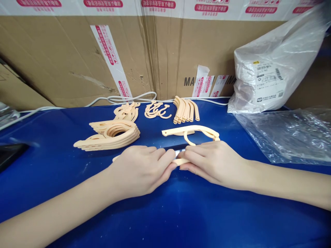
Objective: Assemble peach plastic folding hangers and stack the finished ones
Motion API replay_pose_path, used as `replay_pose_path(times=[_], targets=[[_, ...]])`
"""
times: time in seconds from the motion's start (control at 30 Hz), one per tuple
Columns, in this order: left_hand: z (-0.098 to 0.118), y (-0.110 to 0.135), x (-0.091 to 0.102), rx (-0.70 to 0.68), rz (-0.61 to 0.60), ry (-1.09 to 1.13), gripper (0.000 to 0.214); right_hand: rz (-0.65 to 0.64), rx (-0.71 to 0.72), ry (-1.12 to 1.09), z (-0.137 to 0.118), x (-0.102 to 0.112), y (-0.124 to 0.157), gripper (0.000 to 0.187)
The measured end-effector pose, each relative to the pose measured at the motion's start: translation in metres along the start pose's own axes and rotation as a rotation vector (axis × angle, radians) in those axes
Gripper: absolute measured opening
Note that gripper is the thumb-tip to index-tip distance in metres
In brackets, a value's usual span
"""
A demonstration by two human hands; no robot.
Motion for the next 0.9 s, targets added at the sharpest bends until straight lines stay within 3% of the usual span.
replay_pose_path(times=[0.1,0.27,0.43,0.5,0.7,0.9], targets=[[-0.001,0.0,-0.001,0.034,-0.001,0.041,0.032,0.008,0.023,-0.018,-0.002,0.004,0.001,0.028],[-0.005,0.003,0.004,0.083,0.053,-0.003,0.031,0.194,0.083,-0.013,-0.003,0.028,0.002,0.021],[-0.007,0.004,0.006,0.096,0.055,-0.051,0.032,0.284,-0.118,-0.087,0.03,0.048,-0.008,0.027],[-0.009,0.004,0.006,0.103,0.058,-0.079,0.032,0.255,-0.173,-0.106,0.043,0.046,-0.013,0.028],[-0.004,0.006,0.006,0.062,0.074,-0.128,0.033,-0.004,-0.196,-0.22,0.062,0.02,-0.023,0.023],[0.019,0.007,-0.001,-0.109,0.087,0.079,0.026,0.007,-0.15,-0.219,0.059,0.019,-0.019,0.027]])
Point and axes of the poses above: each hand's wrist, its own y-axis away from the middle knuckle, its own x-axis out of the back of the hand, z = x × y, the point moved 8 cm from there along -y, towards the middle knuckle, and after that the axes turned 13 degrees about -x, right-handed, at the moved point
